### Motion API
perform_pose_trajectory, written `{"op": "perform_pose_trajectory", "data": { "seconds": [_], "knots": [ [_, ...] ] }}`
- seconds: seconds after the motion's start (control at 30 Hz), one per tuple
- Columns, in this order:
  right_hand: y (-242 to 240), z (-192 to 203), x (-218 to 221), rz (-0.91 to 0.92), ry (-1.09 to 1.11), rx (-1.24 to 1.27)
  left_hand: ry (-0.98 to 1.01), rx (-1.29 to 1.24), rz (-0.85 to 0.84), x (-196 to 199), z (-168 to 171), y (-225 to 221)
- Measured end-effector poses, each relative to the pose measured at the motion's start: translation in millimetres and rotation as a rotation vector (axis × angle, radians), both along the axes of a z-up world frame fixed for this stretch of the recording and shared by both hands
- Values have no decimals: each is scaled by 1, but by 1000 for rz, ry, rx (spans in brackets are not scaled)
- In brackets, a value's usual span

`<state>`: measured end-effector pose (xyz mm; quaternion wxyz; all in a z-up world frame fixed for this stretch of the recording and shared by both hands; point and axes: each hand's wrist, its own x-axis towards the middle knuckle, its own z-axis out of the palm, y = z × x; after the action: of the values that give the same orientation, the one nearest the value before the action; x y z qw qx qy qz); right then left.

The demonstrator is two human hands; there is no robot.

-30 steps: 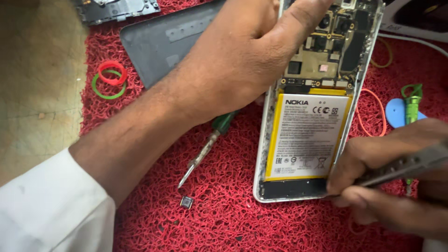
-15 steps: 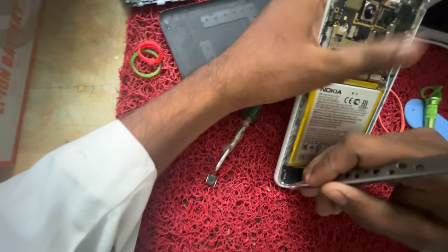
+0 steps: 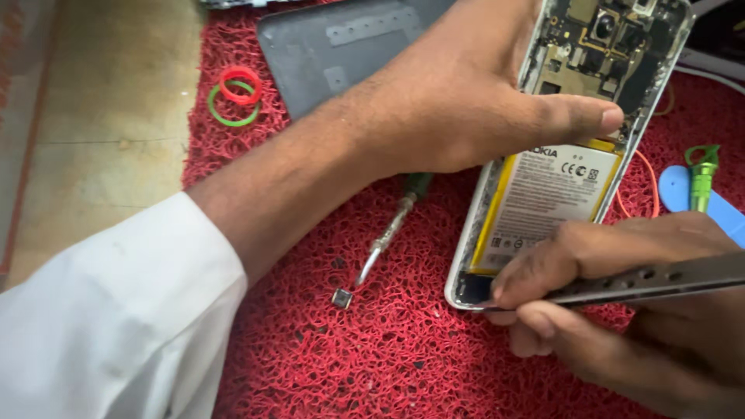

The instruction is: The person is repairing a disassembled smartphone. They use a screwdriver to remove screws and tweezers to manipulate internal components, including the battery and camera module, on a red mat.

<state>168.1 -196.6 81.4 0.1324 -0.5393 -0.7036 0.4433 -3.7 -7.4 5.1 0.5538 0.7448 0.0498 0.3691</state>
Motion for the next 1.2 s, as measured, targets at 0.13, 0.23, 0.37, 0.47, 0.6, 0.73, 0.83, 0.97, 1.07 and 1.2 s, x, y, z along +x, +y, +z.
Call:
{"op": "perform_pose_trajectory", "data": {
  "seconds": [0.13, 0.23, 0.37, 0.47, 0.6, 0.73, 0.83, 0.97, 1.07, 1.2],
  "knots": [
    [4, -1, 13, -69, -134, -171, 128, -119, -49, 3, 1, 0],
    [7, 1, 17, -118, -163, -256, 115, -104, -31, 2, 1, -1],
    [6, 0, 5, 7, -110, -81, -14, 62, 25, 2, 0, -1],
    [6, 5, -4, 108, -29, 80, -5, 73, 32, 2, -2, -1],
    [20, 14, -3, -37, -71, -197, 79, -72, -25, 0, -1, -2],
    [15, 7, -5, -8, -62, -108, 67, -10, 17, 0, 4, -3],
    [3, 1, 2, 63, -68, -62, 26, -3, 28, -1, 2, -3],
    [0, 2, 16, 20, -60, -113, 6, -53, -44, -6, -1, 1],
    [-4, 13, 29, -33, 9, -143, -112, -6, -30, -9, 5, -1],
    [-37, 9, 42, -236, 49, -106, -93, -269, -172, -9, 18, -4]
  ]
}}
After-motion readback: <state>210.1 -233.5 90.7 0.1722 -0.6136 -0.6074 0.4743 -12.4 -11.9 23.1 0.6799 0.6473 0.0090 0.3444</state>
